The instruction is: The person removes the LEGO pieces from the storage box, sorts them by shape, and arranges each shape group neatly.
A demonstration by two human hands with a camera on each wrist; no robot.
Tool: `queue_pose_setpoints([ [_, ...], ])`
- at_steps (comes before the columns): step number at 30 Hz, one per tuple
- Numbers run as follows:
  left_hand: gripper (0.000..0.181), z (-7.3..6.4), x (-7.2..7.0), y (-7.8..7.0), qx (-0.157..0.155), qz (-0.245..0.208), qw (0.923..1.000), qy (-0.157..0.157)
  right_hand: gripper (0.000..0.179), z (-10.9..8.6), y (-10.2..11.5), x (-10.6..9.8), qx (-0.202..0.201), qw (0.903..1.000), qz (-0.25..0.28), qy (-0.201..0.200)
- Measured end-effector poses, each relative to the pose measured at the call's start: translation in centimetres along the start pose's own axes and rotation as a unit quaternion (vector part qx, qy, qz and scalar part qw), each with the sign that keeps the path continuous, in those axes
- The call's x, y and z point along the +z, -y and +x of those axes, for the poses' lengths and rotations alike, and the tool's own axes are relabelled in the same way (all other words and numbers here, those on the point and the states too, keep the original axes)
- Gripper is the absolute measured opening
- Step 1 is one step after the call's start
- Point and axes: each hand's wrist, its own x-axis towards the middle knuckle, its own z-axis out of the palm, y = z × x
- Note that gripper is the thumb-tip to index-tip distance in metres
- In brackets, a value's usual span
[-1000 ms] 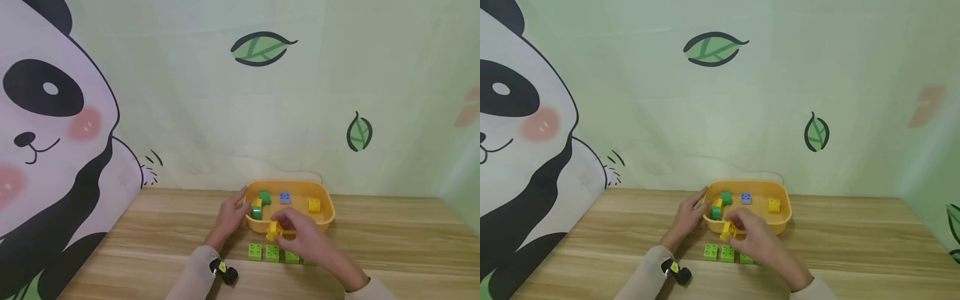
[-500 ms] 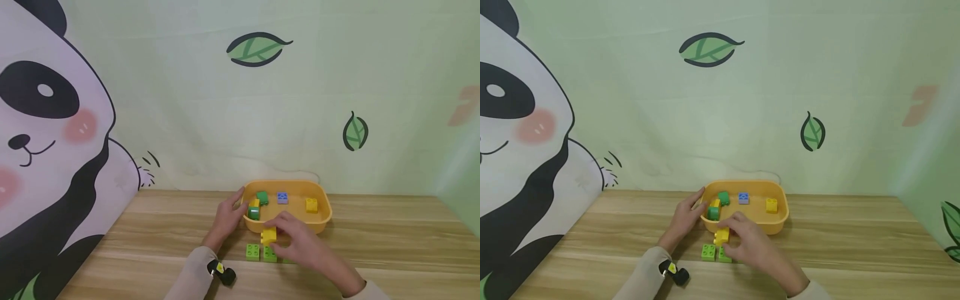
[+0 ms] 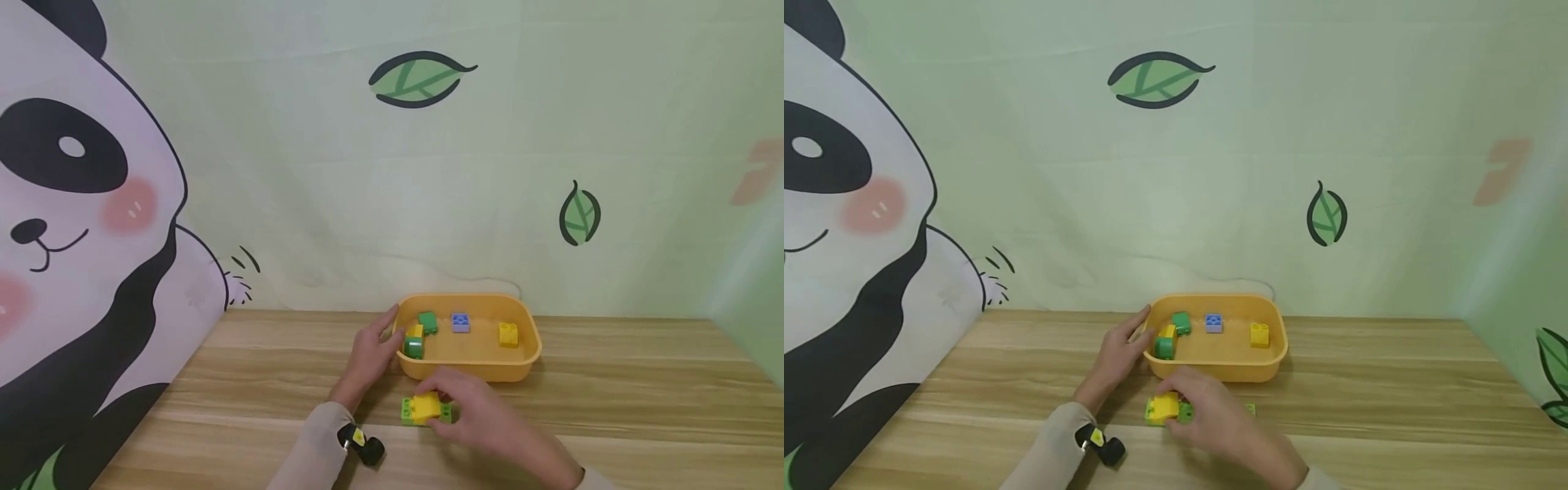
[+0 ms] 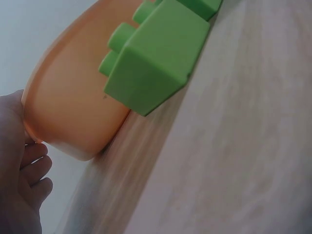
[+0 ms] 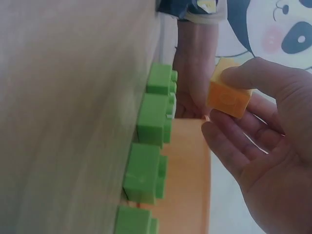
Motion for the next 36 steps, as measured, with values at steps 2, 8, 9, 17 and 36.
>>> queue_pose_setpoints([
  [2, 0.055, 0.0, 0.0, 0.1, 0.002, 0.0, 1.0, 0.0, 0.033, 0.0, 0.1, 0.4, -0.007, 1.0, 0.0, 0.002],
  [8, 0.056, 0.0, 0.0, 0.0, -0.009, 0.0, 0.9999, 0.005, 0.036, -0.2, 0.2, 1.3, 0.014, 0.9996, 0.008, 0.023],
  [9, 0.056, 0.0, 0.0, 0.0, -0.012, 0.0, 0.9999, 0.006, 0.037, -0.2, 0.2, 1.4, 0.021, 0.9993, 0.01, 0.029],
  [17, 0.056, 0.0, -0.1, -0.1, -0.005, -0.003, 1.0, 0.004, 0.042, -0.2, 0.5, 2.2, 0.028, 0.998, -0.001, 0.056],
  [36, 0.054, 0.1, 0.0, 0.1, 0.012, 0.004, 0.9999, -0.003, 0.036, 0.1, 0.8, 2.9, 0.066, 0.9946, 0.009, 0.079],
])
